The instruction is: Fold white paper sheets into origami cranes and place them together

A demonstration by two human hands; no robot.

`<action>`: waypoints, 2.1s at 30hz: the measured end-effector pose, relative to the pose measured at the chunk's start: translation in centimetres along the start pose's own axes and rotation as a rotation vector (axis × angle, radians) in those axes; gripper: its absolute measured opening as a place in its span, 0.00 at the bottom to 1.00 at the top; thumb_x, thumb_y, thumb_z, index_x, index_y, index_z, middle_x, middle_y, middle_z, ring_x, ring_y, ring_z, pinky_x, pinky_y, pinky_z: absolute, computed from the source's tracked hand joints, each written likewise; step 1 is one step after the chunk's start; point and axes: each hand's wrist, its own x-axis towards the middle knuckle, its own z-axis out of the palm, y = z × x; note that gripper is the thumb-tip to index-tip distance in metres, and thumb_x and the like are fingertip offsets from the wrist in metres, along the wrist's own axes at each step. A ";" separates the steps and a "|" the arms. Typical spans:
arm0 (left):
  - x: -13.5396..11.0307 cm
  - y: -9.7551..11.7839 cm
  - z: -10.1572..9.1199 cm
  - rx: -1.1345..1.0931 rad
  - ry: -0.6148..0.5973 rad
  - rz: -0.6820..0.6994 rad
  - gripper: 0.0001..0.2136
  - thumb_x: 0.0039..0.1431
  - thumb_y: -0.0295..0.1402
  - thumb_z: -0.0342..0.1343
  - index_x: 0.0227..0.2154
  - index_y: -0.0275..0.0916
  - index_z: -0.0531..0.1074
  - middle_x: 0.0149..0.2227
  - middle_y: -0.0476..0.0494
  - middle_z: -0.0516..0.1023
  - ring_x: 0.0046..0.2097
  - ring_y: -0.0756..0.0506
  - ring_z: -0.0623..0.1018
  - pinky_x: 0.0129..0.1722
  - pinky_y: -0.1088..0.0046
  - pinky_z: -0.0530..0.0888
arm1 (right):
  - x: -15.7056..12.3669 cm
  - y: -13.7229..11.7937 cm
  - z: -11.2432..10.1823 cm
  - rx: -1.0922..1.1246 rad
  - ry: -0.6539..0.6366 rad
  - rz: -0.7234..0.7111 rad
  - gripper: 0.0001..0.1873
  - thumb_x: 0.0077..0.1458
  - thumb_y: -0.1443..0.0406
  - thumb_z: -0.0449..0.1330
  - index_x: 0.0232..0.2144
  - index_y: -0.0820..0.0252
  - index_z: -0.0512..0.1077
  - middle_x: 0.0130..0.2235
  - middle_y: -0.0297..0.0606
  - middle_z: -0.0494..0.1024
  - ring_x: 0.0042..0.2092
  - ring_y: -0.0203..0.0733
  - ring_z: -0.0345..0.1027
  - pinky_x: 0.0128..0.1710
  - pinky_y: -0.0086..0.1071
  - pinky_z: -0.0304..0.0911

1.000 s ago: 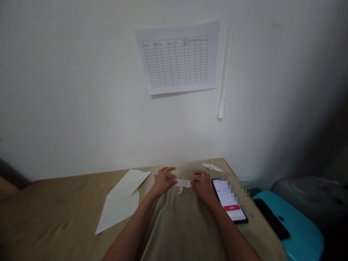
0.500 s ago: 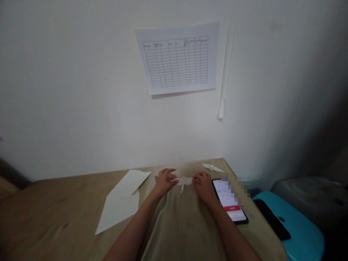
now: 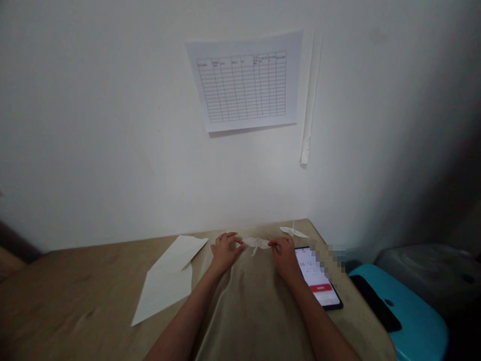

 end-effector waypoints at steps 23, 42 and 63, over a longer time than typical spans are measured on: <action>-0.7 -0.3 -0.8 0.291 0.045 -0.012 0.13 0.60 0.40 0.58 0.46 0.47 0.78 0.62 0.38 0.70 0.68 0.30 0.59 0.62 0.28 0.50 | -0.3 -1.3 -2.2 -0.847 0.026 0.121 0.17 0.63 0.70 0.51 0.35 0.57 0.81 0.38 0.48 0.82 0.52 0.56 0.65 0.53 0.51 0.45; 0.3 -5.2 -5.0 0.642 0.175 -0.380 0.22 0.67 0.28 0.39 0.54 0.33 0.74 0.50 0.27 0.79 0.53 0.28 0.77 0.61 0.27 0.48 | -0.7 -2.1 -1.8 -0.849 0.111 0.094 0.14 0.59 0.69 0.53 0.43 0.61 0.77 0.44 0.53 0.78 0.54 0.59 0.61 0.57 0.54 0.44; 0.9 -6.7 -7.3 0.559 0.137 -0.372 0.19 0.64 0.28 0.41 0.43 0.31 0.78 0.45 0.28 0.83 0.49 0.34 0.81 0.64 0.41 0.54 | -1.0 -2.2 -1.0 -0.737 0.063 0.032 0.12 0.62 0.63 0.54 0.36 0.59 0.77 0.45 0.52 0.77 0.52 0.59 0.62 0.50 0.47 0.54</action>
